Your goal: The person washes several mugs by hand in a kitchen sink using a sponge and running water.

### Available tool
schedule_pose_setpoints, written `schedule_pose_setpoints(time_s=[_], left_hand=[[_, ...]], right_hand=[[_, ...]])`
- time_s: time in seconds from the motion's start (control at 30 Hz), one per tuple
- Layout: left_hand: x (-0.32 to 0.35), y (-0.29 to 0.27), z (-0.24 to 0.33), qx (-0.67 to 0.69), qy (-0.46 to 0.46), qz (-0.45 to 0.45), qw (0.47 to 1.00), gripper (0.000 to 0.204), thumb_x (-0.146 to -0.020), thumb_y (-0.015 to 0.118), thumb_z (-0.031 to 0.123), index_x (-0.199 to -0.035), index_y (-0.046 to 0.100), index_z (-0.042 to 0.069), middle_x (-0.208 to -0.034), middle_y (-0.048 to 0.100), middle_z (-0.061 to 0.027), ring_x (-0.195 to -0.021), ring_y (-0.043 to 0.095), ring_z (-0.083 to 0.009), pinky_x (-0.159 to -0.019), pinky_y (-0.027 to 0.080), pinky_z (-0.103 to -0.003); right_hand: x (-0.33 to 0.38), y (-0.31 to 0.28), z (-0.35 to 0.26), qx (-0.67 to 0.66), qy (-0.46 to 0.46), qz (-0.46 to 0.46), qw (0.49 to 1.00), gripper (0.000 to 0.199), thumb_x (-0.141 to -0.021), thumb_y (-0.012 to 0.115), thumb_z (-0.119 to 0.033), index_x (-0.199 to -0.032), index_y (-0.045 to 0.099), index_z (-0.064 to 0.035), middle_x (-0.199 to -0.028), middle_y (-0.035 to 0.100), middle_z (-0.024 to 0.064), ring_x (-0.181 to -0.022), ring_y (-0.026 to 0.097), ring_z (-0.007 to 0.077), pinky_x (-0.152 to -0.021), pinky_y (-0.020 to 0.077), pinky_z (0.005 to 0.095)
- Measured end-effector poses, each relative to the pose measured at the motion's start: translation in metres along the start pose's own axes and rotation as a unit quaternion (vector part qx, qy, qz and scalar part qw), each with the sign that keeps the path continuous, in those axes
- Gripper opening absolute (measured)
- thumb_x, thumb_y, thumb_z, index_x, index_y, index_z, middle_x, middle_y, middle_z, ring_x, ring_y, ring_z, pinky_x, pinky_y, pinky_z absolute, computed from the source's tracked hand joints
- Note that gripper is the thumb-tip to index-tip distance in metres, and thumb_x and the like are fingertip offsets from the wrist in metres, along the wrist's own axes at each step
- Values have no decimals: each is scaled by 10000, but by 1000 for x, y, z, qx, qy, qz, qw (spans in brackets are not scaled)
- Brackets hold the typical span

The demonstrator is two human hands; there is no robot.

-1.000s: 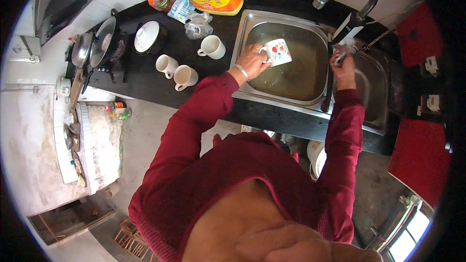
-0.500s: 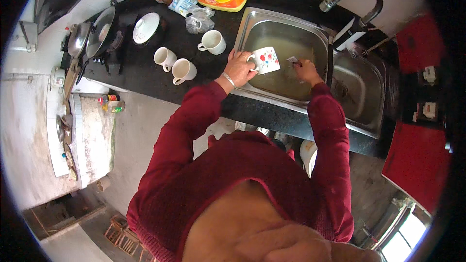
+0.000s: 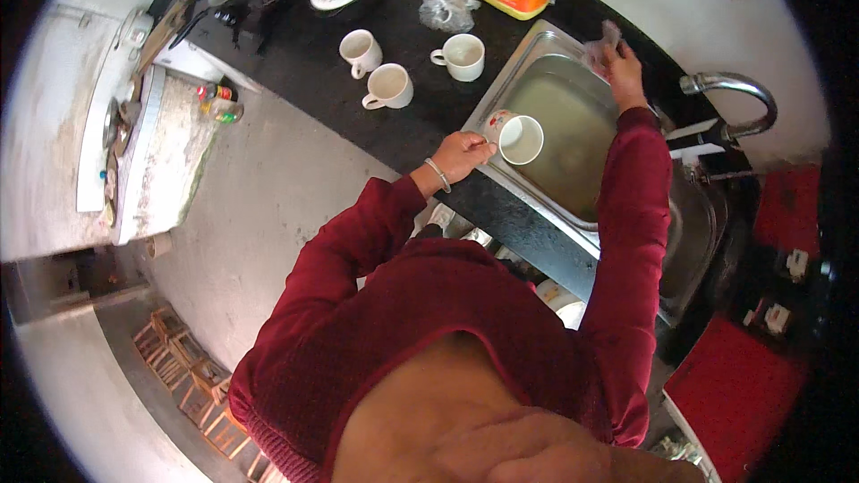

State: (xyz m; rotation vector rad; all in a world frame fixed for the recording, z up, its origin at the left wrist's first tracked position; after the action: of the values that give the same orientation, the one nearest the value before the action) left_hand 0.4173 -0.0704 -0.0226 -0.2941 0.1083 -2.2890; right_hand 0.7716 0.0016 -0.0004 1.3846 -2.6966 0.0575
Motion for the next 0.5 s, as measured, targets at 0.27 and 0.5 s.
schedule_pose_setpoints(time_s=[0.27, 0.5], left_hand=[[19, -24, -5, -79, 19, 46, 996, 278, -801, 574, 276, -687, 577, 23, -670, 519, -58, -600, 498, -137, -546, 402, -263], [14, -29, 50, -438, 343, 61, 829, 161, -691, 633, 227, -730, 596, 75, -990, 502, -89, -931, 482, -270, -833, 375, -419]], right_hand=[[29, 20, 96, 131, 66, -179, 973, 482, -829, 529, -223, -1221, 370, 9, -1093, 517, 125, -880, 560, 211, -717, 469, 335], [119, 41, 98, 242, 113, -240, 933, 372, -855, 476, -215, -1157, 436, -2, -1076, 531, 132, -894, 569, 217, -707, 468, 329]])
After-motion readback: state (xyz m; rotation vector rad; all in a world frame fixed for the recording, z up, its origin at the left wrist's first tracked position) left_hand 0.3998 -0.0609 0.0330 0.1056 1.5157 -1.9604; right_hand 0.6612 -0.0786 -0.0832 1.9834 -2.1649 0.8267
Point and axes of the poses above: each hand's wrist, its own x-axis away from the middle knuckle, its own y-axis out of the palm, z = x × y, the point moved 7 cm from there along -x, towards the middle knuckle
